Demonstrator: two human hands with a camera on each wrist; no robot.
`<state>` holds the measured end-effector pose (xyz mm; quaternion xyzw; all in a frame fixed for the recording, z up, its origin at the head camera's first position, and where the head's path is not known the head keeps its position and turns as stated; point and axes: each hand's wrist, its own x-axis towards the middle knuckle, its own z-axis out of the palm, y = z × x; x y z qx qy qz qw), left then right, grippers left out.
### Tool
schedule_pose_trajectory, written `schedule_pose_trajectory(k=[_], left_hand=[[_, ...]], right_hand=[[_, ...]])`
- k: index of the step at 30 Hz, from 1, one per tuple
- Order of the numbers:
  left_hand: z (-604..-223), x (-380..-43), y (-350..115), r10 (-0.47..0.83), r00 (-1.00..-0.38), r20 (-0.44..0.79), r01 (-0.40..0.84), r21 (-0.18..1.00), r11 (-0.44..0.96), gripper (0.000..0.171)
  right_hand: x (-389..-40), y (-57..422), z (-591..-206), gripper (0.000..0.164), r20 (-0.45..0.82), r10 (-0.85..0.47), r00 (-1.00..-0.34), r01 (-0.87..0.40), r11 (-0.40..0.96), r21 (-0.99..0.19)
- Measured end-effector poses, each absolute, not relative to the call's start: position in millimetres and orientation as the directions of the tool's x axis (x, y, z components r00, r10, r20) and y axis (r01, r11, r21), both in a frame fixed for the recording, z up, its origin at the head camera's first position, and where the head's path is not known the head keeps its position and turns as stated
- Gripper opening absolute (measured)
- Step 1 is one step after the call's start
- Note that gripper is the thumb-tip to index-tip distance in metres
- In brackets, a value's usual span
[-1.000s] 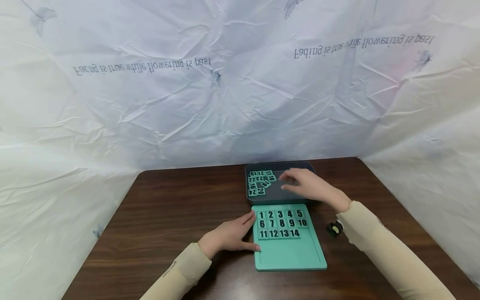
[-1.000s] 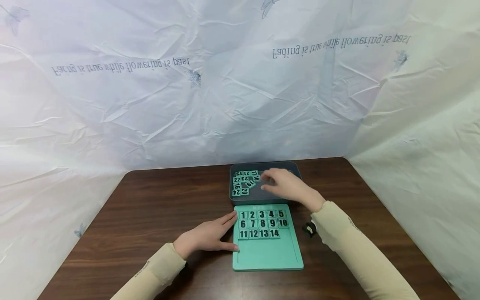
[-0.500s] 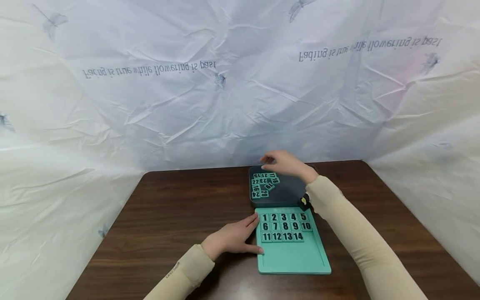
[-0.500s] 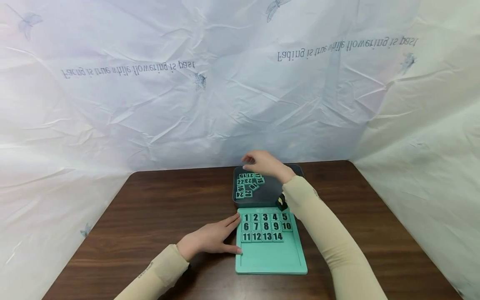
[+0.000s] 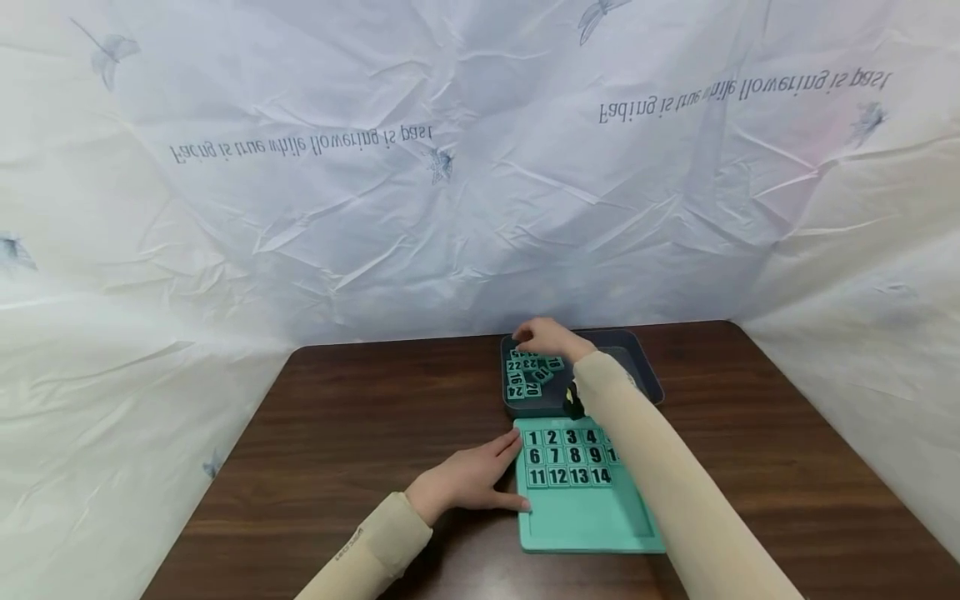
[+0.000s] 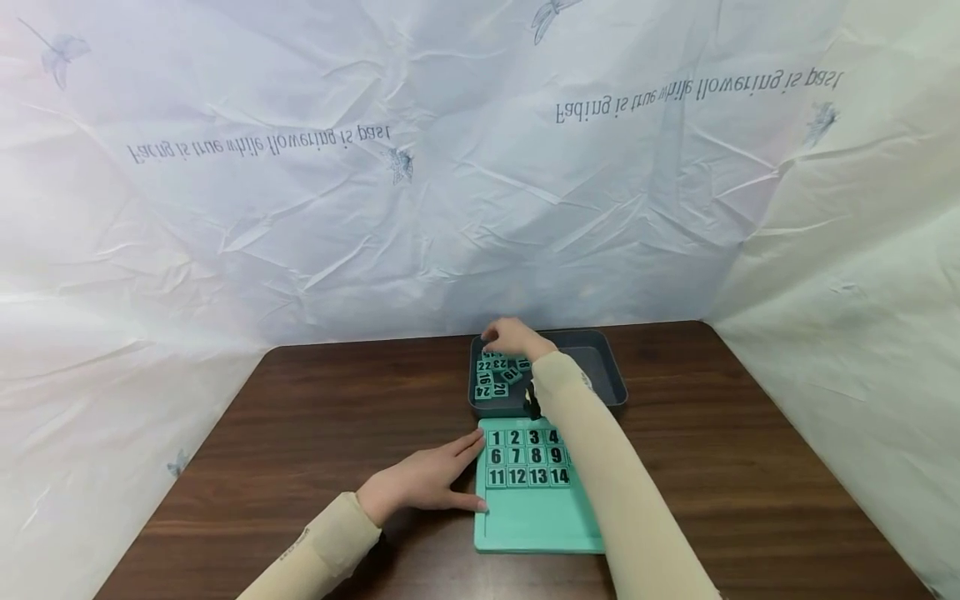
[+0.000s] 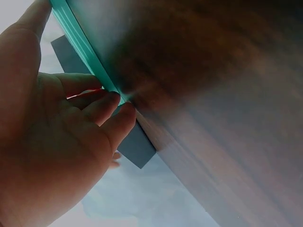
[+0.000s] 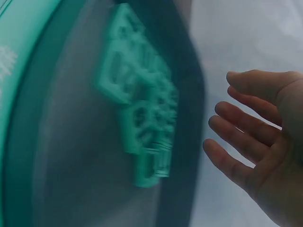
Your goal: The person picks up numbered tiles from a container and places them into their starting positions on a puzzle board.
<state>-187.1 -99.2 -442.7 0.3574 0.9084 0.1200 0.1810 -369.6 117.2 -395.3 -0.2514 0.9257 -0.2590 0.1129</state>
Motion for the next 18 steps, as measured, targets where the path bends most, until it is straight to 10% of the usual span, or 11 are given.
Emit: schedule_pose_trajectory(k=[18], left_hand=[[-448.0, -187.3, -97.2, 0.683, -0.694, -0.228, 0.610, 0.318, 0.726, 0.099]], right_hand=[[-378.5, 102.2, -424.7, 0.054, -0.271, -0.480, -0.834, -0.356, 0.845, -0.398]])
